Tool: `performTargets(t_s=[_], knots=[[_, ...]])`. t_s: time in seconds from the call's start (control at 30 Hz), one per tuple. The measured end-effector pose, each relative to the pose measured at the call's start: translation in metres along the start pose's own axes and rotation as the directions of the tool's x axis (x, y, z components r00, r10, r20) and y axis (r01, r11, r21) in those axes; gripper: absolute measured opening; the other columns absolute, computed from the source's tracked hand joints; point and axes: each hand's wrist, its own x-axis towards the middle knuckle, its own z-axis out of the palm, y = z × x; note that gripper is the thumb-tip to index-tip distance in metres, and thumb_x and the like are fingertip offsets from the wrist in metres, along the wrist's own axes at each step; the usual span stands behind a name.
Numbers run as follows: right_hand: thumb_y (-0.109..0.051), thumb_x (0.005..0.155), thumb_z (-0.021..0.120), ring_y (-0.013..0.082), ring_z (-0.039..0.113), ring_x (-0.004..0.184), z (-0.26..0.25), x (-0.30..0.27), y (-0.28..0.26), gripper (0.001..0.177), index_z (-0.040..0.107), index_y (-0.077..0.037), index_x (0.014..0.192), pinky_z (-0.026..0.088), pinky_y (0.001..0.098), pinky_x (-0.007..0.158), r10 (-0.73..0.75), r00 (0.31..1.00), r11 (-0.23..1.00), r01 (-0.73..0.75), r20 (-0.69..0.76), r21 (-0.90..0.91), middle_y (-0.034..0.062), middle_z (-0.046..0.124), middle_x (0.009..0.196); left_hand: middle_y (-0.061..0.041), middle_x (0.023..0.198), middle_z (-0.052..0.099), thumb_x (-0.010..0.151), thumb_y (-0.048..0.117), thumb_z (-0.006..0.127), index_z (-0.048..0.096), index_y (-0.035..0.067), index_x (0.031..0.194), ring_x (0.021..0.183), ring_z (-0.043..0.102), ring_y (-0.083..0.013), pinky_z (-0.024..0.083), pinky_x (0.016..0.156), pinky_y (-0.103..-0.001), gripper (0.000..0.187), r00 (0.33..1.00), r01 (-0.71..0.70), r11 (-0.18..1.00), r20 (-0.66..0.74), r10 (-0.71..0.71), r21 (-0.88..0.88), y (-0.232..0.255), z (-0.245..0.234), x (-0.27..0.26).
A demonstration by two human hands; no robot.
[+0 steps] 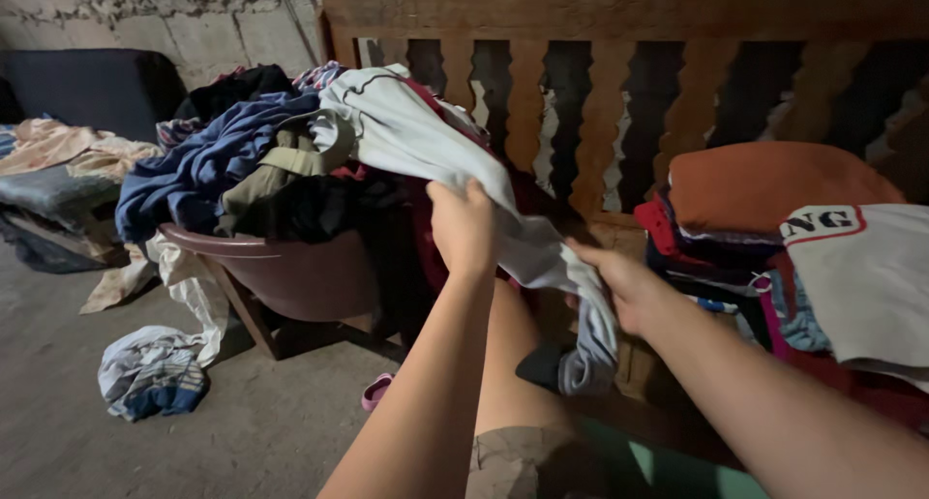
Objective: The person picks up clothes from a pile, lays them on a wooden bench, and folds them by hand, including a purple garment, an orange shirt, a white t-shirt, and black shorts, stacking each item on a separate pile.
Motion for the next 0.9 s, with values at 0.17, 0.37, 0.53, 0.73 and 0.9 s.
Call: performTargets(t_s=[0.17, 0.37, 0.53, 0.73, 0.9], knots=[[-0.002, 0.083, 0.055, 0.0147, 0.073, 0.089, 0.047, 0.0, -0.029, 0.033, 0.072, -0.015, 0.109, 0.058, 0.0332, 0.081, -0.051, 0.919, 0.942, 0.173, 0.39, -0.286, 0.0029, 0.074, 0.103, -0.021, 0.12, 0.069, 0.088, 0.035, 0.062, 0.069, 0.006, 0.114, 0.113, 0.064, -0.0414, 0.052, 0.093, -0.05, 0.04, 0.971, -0.076, 0.923, 0.237, -0.017, 0.376, -0.025, -0.017, 0.032], [-0.013, 0.092, 0.065, 0.02, 0.061, 0.089, 0.143, 0.082, -0.121, 0.015, 0.074, -0.01, 0.103, 0.05, 0.04, 0.082, -0.188, 0.883, 0.321, 0.47, 0.431, -0.822, 0.0063, 0.071, 0.094, -0.031, 0.123, 0.068, 0.104, 0.046, 0.059, 0.075, 0.0, 0.111, 0.116, 0.065, -0.045, 0.053, 0.101, -0.048, 0.049, 0.988, -0.157, 0.892, 0.056, 0.147, 0.424, -0.06, -0.039, 0.098], [-0.022, 0.1, 0.064, 0.0222, 0.061, 0.117, 0.22, 0.083, -0.189, 0.031, 0.063, -0.01, 0.128, 0.046, 0.0421, 0.101, -0.622, 0.547, 0.711, 0.694, 0.56, 0.112, 0.0059, 0.068, 0.127, -0.018, 0.134, 0.054, 0.076, 0.045, 0.074, 0.063, 0.005, 0.129, 0.123, 0.054, -0.0378, 0.05, 0.093, -0.053, 0.067, 0.75, -0.017, 0.651, -0.421, 0.51, 0.759, -0.079, -0.095, 0.121], [-0.023, 0.096, 0.063, 0.0216, 0.066, 0.109, 0.219, 0.054, -0.111, 0.036, 0.067, -0.012, 0.129, 0.053, 0.0384, 0.094, -0.343, 0.839, 0.875, 0.449, 0.423, -0.18, 0.0114, 0.068, 0.126, -0.014, 0.129, 0.064, 0.096, 0.039, 0.064, 0.062, 0.006, 0.118, 0.127, 0.051, -0.0406, 0.046, 0.099, -0.054, 0.04, 0.965, -0.076, 0.787, -0.155, 0.214, 0.612, -0.101, -0.118, 0.14], [-0.028, 0.098, 0.057, 0.0199, 0.067, 0.11, 0.206, 0.041, -0.063, 0.032, 0.068, -0.014, 0.125, 0.05, 0.0362, 0.089, -0.127, 0.883, 0.9, 0.294, 0.451, -0.321, 0.0043, 0.071, 0.118, -0.022, 0.113, 0.071, 0.106, 0.048, 0.04, 0.071, 0.004, 0.108, 0.112, 0.065, -0.0449, 0.048, 0.095, -0.055, 0.054, 0.958, 0.09, 0.954, -0.286, -0.005, 0.286, -0.075, -0.108, 0.115]])
